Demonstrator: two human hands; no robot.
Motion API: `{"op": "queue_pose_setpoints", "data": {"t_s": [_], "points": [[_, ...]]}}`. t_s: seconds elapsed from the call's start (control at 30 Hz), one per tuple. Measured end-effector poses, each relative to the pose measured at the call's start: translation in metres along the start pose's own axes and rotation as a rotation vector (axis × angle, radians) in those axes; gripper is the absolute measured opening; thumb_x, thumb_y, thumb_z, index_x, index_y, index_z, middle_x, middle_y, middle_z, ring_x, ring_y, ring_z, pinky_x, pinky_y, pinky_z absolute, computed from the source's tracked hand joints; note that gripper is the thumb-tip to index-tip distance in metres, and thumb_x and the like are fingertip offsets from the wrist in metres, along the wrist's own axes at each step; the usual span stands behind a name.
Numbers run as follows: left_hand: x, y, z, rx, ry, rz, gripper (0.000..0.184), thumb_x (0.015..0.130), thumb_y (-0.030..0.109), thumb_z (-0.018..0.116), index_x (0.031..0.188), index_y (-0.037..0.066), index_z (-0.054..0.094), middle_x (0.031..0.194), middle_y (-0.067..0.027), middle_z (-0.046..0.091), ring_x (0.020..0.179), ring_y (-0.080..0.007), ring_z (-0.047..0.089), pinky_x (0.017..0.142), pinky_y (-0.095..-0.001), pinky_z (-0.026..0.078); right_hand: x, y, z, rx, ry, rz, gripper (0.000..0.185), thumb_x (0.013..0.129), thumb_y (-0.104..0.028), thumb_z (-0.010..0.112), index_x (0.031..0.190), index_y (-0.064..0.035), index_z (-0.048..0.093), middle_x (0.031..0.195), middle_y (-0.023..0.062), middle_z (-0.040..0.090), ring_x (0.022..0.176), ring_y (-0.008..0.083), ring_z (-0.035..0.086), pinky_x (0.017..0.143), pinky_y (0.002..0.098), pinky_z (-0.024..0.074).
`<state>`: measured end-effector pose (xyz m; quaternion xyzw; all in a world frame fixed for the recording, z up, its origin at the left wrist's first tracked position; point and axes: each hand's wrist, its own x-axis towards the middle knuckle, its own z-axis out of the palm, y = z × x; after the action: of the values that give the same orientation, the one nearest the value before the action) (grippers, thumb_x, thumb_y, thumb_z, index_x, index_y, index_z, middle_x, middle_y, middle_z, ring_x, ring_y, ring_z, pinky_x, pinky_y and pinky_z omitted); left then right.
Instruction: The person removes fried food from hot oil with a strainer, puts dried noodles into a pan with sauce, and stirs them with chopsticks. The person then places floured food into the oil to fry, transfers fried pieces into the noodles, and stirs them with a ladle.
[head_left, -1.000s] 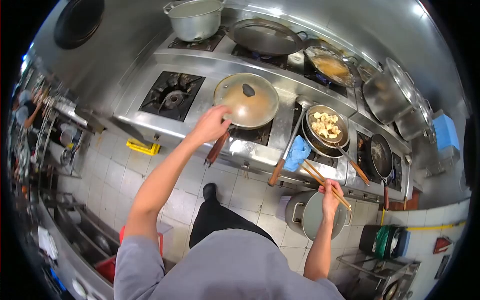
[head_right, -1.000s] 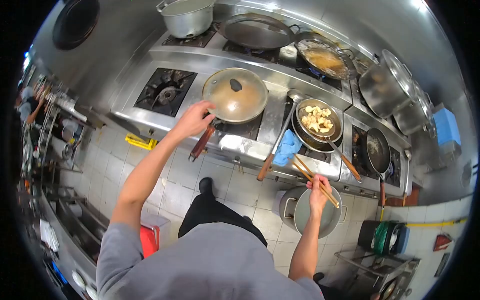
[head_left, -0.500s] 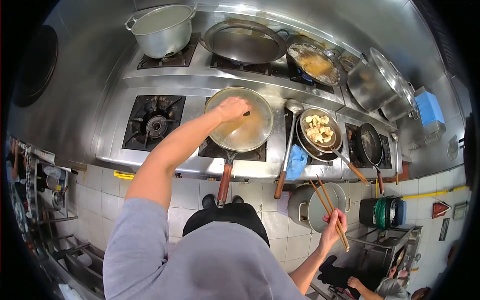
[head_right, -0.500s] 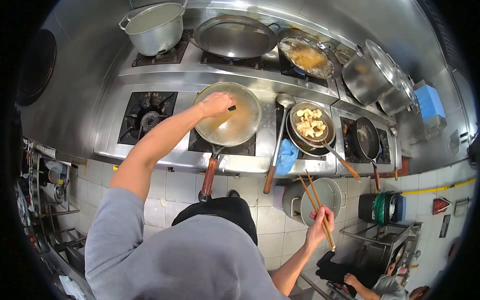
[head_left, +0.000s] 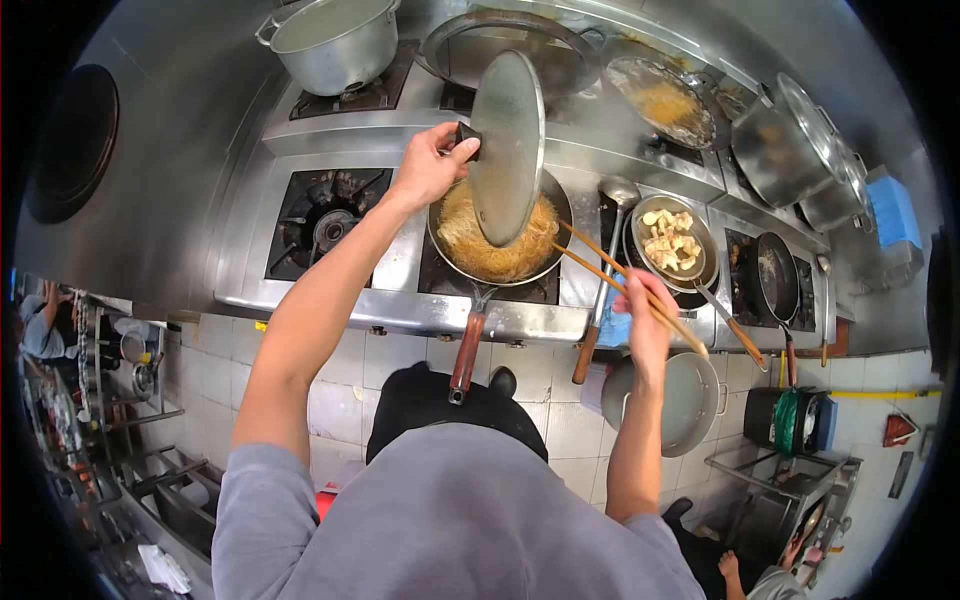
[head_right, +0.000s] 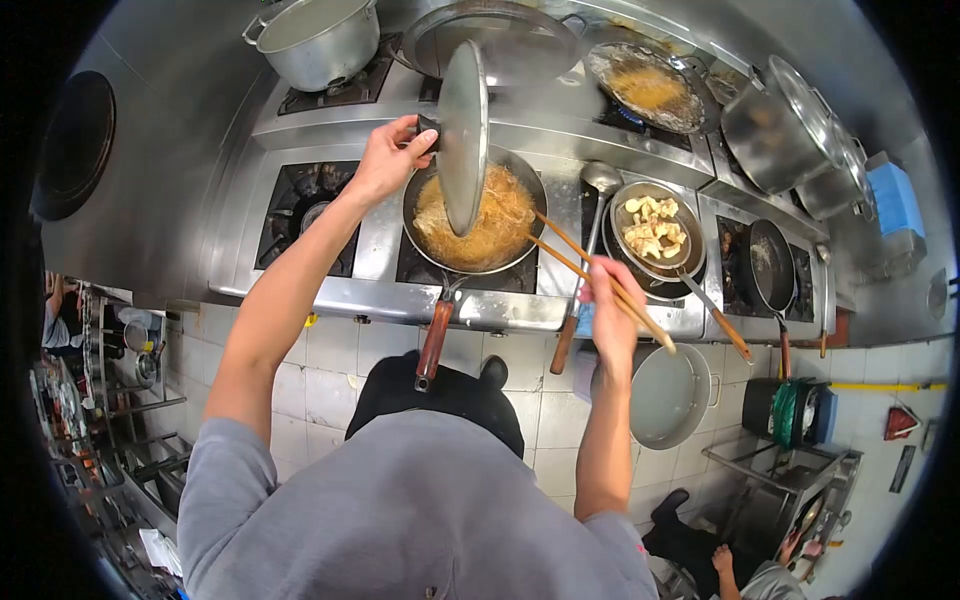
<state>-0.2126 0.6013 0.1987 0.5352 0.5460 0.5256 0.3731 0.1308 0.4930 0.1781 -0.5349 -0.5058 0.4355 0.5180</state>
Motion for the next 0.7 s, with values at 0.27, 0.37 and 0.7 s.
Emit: {"op": "queue_pose_setpoints", "data": {"t_s": [0.27,0.37,0.7], "points": [[0.003,0.006,-0.036,0.026,0.018,-0.047,0.038,0.087,0.027,0.069,0.112,-0.001,0.063,0.086,-0.0076,0.067,0.066,-0.0123,0.062,0.06,-0.0255,0.051,0.055,0.05,0.122,-0.069,-0.245,0.134,0.017,0.092,-0.011,0.055,0.096,0.0021,0.065,0.075,0.0074,0.064,0.057,0.0125,0.061,0.051,0.0256,0.052],[0.011,0.01,-0.039,-0.129,-0.024,-0.055,0.038,0.087,0.026,0.069,0.112,-0.002,0.062,0.088,-0.0088,0.068,0.067,-0.0127,0.063,0.061,-0.0259,0.052,0.061,0.035,0.126,-0.2,-0.317,0.162,0.018,0.092,-0.012,0.056,0.096,0.0024,0.065,0.073,0.0079,0.064,0.058,0.0125,0.061,0.052,0.0252,0.052],[0.021,0.062,-0.026,-0.221,-0.097,-0.077,0.035,0.089,0.026,0.067,0.105,-0.005,0.063,0.088,-0.0101,0.065,0.068,-0.0139,0.062,0.061,-0.0262,0.054,0.058,0.034,0.122,-0.293,-0.105,-0.013,0.023,0.094,-0.018,0.056,0.095,0.0025,0.065,0.068,0.0079,0.064,0.058,0.0136,0.063,0.053,0.0262,0.0532]]}}
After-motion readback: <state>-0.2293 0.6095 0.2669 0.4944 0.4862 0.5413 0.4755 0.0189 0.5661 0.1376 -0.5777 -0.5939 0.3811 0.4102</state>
